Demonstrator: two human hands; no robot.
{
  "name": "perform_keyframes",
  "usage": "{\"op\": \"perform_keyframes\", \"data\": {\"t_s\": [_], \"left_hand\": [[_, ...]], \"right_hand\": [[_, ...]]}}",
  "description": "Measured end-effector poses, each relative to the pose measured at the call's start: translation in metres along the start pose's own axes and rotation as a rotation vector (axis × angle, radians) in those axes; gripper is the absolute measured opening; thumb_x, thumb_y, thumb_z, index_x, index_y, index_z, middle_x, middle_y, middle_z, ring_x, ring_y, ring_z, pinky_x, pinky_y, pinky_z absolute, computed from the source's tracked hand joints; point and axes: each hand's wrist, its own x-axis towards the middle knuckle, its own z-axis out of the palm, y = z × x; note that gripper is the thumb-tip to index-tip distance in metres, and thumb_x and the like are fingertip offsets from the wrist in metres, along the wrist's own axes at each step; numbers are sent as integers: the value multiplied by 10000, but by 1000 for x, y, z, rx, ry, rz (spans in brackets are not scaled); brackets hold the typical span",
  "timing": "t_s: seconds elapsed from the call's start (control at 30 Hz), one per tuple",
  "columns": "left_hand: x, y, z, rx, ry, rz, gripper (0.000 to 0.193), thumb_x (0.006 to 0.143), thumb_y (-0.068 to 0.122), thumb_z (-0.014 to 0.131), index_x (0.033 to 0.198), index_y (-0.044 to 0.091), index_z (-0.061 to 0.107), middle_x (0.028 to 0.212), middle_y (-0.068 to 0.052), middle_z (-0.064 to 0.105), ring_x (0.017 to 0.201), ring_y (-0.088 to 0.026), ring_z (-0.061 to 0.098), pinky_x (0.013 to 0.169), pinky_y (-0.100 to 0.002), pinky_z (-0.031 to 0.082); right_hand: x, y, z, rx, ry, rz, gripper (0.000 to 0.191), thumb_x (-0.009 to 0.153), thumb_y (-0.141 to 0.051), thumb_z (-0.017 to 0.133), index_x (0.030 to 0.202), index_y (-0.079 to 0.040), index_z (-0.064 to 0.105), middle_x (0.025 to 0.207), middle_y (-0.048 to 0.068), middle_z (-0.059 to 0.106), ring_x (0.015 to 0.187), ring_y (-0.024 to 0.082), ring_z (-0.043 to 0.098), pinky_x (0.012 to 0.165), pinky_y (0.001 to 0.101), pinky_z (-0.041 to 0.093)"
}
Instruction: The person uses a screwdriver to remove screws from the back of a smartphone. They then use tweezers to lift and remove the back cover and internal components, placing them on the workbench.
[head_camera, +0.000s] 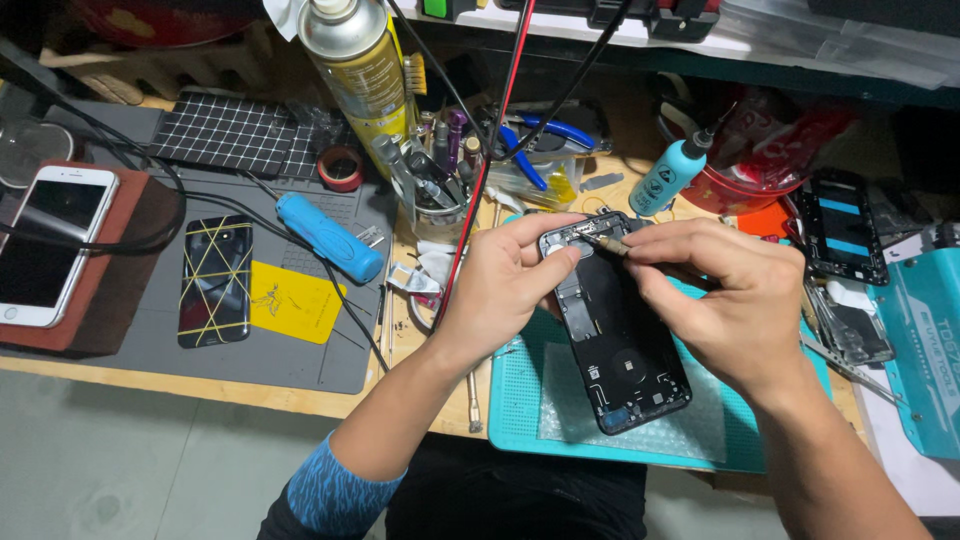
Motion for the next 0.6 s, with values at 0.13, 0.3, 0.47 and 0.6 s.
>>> {"op": "perform_keyframes", "data": {"t_s": [0.13,0.3,0.47,0.6], "left_hand": [[0,-2,1,-2,4,13,362,1005,28,609,1347,-91,590,930,-91,747,755,-103,717,623,-240,598],[1,-6,0,-28,8,4,362,1001,32,612,1340,-92,586,931,-93,746,760,-101,719,631,-240,606],[2,-11,3,-25,31,39,357,1021,52,604,1339,-110,585,958,-103,751,791,-116,728,650,-252,618],[2,-16,8,-103,39,56,349,1024,53,592,1333,-107,565,981,-112,733,819,-138,736,695,-288,655]], "right_hand": [[-1,1,1,-14,8,11,113,860,22,744,972,23,756,1037,118,777,922,163,770,836,265,619],[-2,1,3,-9,14,23,116,868,13,744,983,17,755,1050,107,776,923,156,769,840,263,620],[-3,-1,7,-88,43,-53,119,859,19,754,977,13,744,1041,109,768,920,172,762,824,268,600],[-4,-2,10,-140,63,-116,126,847,25,769,967,6,739,1020,113,754,904,191,742,800,286,577]]}}
